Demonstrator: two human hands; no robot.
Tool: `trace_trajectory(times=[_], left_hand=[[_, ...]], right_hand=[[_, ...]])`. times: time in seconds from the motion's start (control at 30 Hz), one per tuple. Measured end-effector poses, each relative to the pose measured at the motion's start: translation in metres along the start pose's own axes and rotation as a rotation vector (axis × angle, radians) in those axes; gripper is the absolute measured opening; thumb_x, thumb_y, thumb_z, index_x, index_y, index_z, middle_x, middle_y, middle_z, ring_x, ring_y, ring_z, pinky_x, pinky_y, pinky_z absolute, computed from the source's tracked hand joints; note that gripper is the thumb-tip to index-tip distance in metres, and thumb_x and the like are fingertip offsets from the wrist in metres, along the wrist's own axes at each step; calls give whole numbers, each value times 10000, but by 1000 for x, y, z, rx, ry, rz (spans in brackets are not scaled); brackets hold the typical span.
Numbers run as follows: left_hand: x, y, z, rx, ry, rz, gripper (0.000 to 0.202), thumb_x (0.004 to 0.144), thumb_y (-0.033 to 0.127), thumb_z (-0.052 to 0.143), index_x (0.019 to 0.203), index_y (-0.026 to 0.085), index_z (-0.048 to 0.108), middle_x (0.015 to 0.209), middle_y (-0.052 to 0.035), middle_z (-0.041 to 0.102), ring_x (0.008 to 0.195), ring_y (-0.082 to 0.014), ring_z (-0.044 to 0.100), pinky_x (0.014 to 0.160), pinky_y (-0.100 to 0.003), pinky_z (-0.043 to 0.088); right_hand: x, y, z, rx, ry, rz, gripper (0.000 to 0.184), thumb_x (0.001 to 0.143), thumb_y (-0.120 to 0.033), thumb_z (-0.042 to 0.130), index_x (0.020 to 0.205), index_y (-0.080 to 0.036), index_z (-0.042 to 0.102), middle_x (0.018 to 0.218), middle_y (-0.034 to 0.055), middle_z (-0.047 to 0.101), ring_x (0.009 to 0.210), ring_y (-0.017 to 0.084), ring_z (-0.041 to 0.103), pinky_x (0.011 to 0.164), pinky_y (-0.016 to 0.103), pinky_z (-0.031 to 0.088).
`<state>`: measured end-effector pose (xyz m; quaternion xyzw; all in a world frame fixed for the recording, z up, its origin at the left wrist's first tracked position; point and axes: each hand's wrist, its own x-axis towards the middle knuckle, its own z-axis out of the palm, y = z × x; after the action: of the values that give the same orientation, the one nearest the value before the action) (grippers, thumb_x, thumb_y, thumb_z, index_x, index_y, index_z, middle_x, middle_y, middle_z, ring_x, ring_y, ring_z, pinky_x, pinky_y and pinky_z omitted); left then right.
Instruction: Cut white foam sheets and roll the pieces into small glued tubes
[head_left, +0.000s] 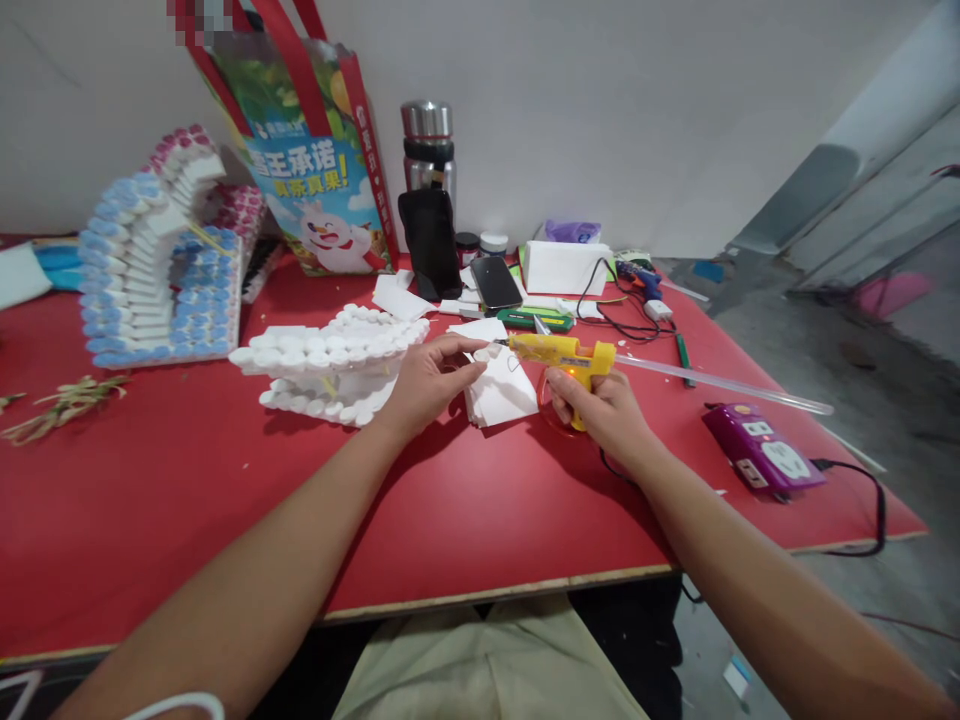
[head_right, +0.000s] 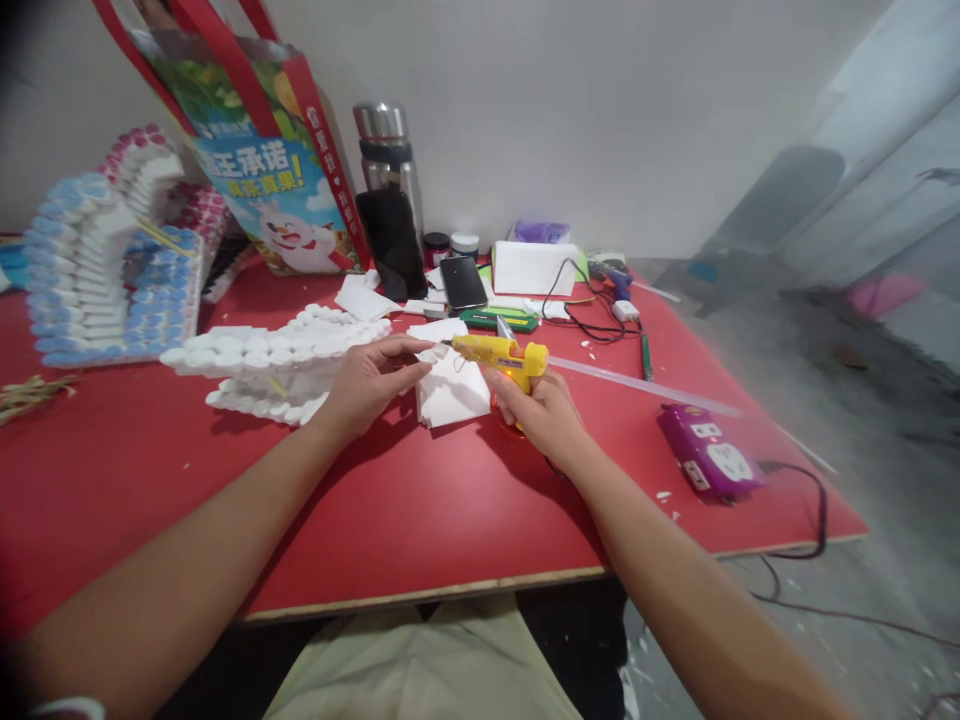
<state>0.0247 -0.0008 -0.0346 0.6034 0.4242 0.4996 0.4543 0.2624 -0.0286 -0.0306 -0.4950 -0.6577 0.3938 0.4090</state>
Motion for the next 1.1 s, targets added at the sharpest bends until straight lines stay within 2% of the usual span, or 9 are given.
trace_trajectory(times=[0.17,0.27,0.5,0.67,0.87,1.1], left_hand=[[0,1,0,-67,26,-77,341,764,335,801,1066,179,773,834,-35,703,660,-126,570,598,-256,433],[0,2,0,-80,31,-78,334,761,337,804,1055,181,779,783,-32,694,659,-132,570,597,-261,428],[0,1,0,-73,33,-66,347,749,329,814,1061,181,778,838,-39,706,633,-120,550,570,-257,403],[2,-1,1,-235,51,-103,298,743,283,821,1020,179,791,703,-8,648,547,-81,447,522,-250,328],[5,3,1,-432,60,-217,249,674,256,856,894,154,800,712,-30,650,570,-88,488,516,-245,355],[5,2,2,-466,12,-243,272,679,253,864,929,161,806,773,-40,681,597,-83,516,538,-234,376]], right_hand=[[-1,2,-1,-41,-10,-2,596,940,-596,566,505,-192,513,513,14,534,520,128,511,562,280,389],[-2,2,-2,-78,-31,-3,597,945,-607,547,514,-195,518,524,21,555,526,135,529,567,283,396],[-1,2,-1,-60,0,0,589,936,-602,563,511,-198,506,513,15,532,527,136,520,566,284,398],[-2,1,-1,-15,38,4,558,930,-579,589,531,-193,528,524,15,530,526,130,494,554,284,386],[-3,0,-1,32,14,-23,544,936,-555,594,539,-190,529,522,10,522,516,125,483,540,279,376],[-3,1,-1,-12,-18,-32,557,940,-580,568,536,-199,522,522,13,522,518,132,488,543,284,373]])
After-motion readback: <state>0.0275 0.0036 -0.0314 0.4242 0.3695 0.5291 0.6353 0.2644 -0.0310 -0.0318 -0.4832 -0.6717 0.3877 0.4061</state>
